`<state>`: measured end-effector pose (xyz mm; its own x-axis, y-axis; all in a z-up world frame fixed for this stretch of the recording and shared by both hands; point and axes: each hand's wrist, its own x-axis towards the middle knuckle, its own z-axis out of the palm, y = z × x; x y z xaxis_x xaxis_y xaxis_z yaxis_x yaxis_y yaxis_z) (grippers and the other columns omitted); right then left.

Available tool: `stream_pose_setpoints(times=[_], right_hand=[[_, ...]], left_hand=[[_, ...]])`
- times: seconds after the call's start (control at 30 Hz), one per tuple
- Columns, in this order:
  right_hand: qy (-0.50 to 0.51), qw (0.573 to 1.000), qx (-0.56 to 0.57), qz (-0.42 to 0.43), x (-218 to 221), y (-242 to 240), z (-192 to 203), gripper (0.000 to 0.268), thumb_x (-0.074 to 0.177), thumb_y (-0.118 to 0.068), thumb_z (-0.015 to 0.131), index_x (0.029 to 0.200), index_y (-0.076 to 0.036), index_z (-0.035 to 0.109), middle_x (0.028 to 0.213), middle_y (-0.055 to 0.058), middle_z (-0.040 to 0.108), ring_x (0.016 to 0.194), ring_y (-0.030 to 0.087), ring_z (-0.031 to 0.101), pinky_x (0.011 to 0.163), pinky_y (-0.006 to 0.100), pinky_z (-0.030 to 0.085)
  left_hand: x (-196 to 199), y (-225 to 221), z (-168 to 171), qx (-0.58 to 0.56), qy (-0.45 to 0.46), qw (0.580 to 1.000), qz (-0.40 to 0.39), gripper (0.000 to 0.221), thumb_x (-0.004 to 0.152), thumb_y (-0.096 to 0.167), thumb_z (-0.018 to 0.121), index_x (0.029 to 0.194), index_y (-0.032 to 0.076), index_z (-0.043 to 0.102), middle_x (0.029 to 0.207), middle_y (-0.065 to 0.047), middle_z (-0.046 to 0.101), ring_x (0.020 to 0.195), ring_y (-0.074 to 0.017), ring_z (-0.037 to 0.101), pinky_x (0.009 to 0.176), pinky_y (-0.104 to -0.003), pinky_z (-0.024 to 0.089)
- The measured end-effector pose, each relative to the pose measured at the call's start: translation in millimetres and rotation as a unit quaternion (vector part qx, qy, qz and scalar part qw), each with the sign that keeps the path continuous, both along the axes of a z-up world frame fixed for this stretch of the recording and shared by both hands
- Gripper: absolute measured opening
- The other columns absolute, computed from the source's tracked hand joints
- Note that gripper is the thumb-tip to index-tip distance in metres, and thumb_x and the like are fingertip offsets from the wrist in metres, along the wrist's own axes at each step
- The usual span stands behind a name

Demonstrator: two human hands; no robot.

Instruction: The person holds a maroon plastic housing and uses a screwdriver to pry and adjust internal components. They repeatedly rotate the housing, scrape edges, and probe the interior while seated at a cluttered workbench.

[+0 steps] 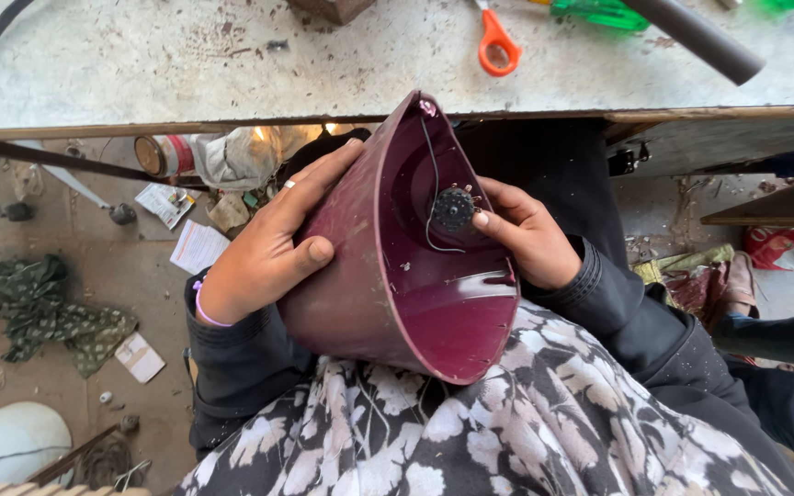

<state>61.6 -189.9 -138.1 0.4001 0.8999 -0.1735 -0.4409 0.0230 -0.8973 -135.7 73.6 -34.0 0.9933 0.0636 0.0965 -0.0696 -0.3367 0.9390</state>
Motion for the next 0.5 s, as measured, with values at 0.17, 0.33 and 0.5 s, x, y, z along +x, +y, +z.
stream_pose_setpoints(times=[0.17, 0.33, 0.5], right_hand=[[-0.245, 0.969, -0.025, 0.000, 11, -8, 32, 0.041, 0.102, -0.008, 0.061, 0.142, 0.002, 0.056, 0.140, 0.008, 0.059, 0.127, 0.015, 0.058, 0.109, 0.031, 0.047], [-0.496, 0.857, -0.056, -0.128, 27, -23, 70, 0.027, 0.100, -0.001, 0.067, 0.126, -0.004, 0.069, 0.121, 0.008, 0.067, 0.109, 0.019, 0.066, 0.097, 0.030, 0.052], [-0.683, 0.695, -0.084, -0.208, 57, -10, 87, 0.025, 0.104, 0.002, 0.072, 0.128, -0.004, 0.070, 0.131, 0.011, 0.066, 0.119, 0.030, 0.062, 0.108, 0.039, 0.048]], left_hand=[[-1, 1, 0, 0.005, 0.005, 1.000, 0.005, 0.102, 0.097, 0.078, 0.047, 0.161, 0.000, 0.035, 0.167, -0.020, 0.041, 0.156, -0.0322, 0.039, 0.128, -0.043, 0.028], [0, 1, -1, 0.010, 0.006, 1.000, 0.009, 0.102, 0.097, 0.078, 0.047, 0.161, 0.000, 0.035, 0.164, -0.020, 0.043, 0.154, -0.0324, 0.040, 0.127, -0.043, 0.028], [0, 0, -3, 0.005, 0.003, 1.000, 0.014, 0.101, 0.096, 0.077, 0.048, 0.160, 0.001, 0.037, 0.162, -0.020, 0.044, 0.153, -0.0317, 0.042, 0.126, -0.043, 0.030]])
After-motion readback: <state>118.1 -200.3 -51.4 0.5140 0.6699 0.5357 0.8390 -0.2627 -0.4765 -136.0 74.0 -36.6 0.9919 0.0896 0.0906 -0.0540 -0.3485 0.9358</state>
